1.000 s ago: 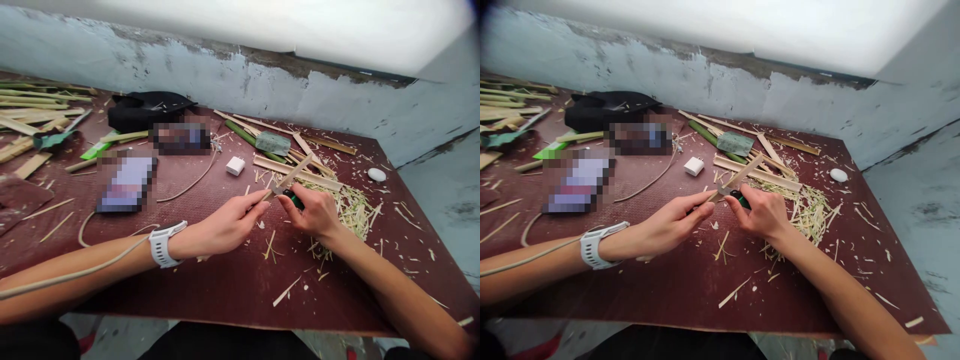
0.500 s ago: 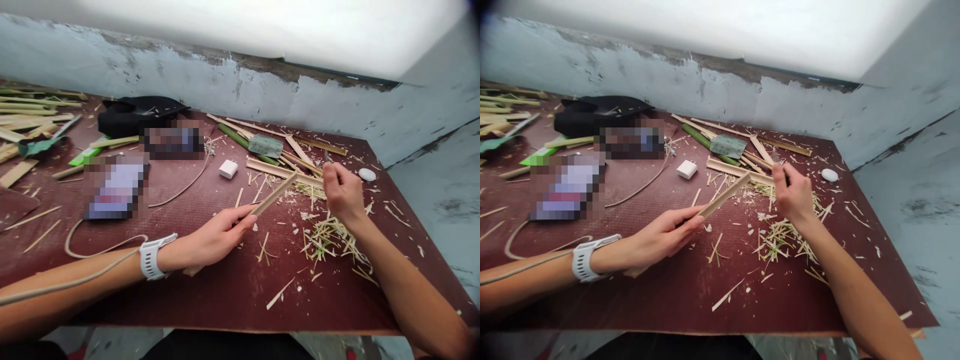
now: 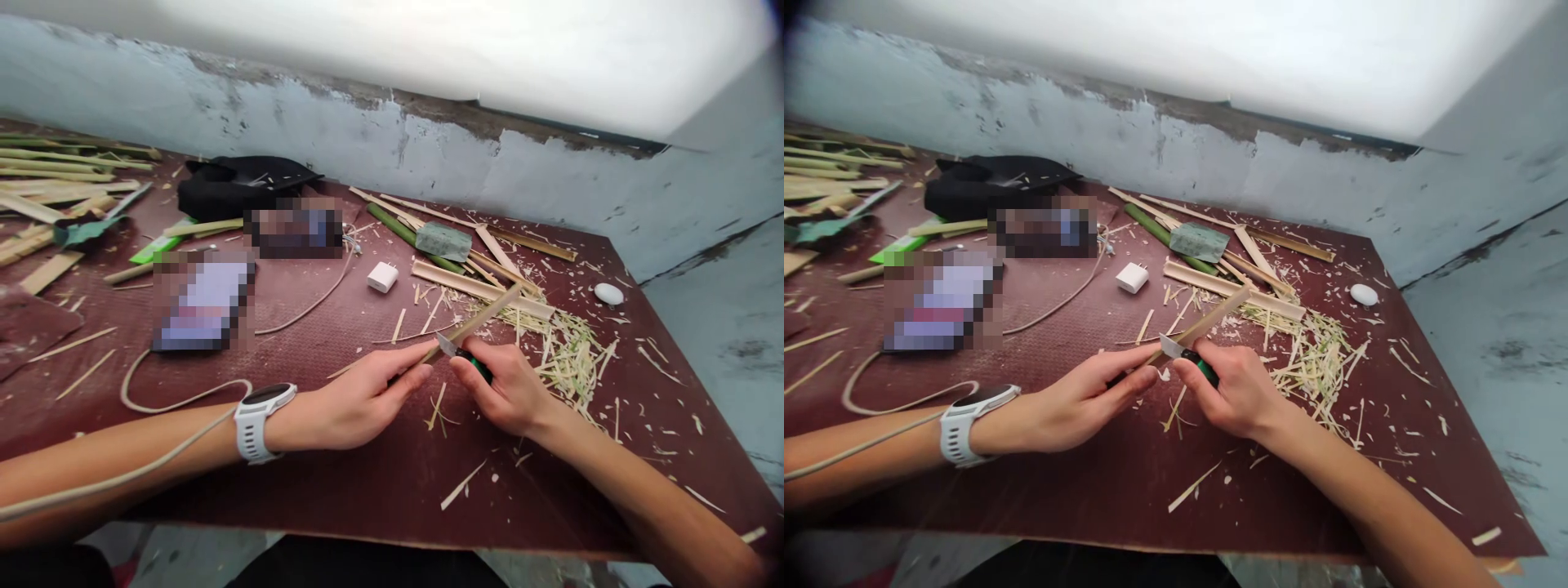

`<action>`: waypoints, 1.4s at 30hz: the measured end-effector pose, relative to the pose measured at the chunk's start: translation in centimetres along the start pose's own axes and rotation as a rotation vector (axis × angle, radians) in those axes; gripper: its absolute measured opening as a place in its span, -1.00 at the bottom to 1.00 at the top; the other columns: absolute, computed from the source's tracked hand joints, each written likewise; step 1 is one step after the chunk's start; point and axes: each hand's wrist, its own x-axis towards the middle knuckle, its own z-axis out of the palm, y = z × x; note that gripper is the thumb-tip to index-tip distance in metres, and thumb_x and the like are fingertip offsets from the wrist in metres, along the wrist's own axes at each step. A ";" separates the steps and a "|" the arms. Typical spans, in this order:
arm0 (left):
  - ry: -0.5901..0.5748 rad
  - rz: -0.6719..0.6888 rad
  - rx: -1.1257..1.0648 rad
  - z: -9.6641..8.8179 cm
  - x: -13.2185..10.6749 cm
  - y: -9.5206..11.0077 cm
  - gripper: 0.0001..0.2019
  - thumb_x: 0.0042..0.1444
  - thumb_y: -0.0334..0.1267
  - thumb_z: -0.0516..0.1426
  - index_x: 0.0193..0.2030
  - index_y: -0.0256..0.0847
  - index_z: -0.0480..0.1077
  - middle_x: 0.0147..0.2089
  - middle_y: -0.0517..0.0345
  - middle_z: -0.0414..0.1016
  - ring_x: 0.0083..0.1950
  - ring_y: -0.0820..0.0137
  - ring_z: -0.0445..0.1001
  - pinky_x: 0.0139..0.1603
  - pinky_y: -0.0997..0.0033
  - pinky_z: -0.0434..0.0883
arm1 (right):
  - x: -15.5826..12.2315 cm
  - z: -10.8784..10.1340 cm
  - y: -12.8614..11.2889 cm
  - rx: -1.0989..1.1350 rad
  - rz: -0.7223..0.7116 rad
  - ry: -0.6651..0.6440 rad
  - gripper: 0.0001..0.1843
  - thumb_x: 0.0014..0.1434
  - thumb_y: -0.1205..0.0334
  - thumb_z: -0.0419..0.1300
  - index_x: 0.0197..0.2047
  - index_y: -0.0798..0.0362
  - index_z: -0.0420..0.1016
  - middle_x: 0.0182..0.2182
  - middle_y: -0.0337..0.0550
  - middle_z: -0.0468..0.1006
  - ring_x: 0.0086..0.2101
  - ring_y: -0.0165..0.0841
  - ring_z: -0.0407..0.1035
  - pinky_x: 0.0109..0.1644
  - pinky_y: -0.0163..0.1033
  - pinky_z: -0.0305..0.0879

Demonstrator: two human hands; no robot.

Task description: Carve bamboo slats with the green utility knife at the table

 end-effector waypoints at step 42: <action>0.036 -0.185 -0.480 0.8 -0.2 -1.2 -0.50 0.44 -0.05 0.02 0.44 -0.04 0.06 -0.31 0.27 0.44 -0.69 0.65 0.30 -0.74 0.71 0.26 | -0.2 -1.4 2.0 0.177 0.171 0.024 -0.61 0.44 -0.06 0.02 -0.37 -0.02 0.18 -0.53 -0.34 0.21 -0.52 -0.42 0.10 -0.41 -0.22 0.03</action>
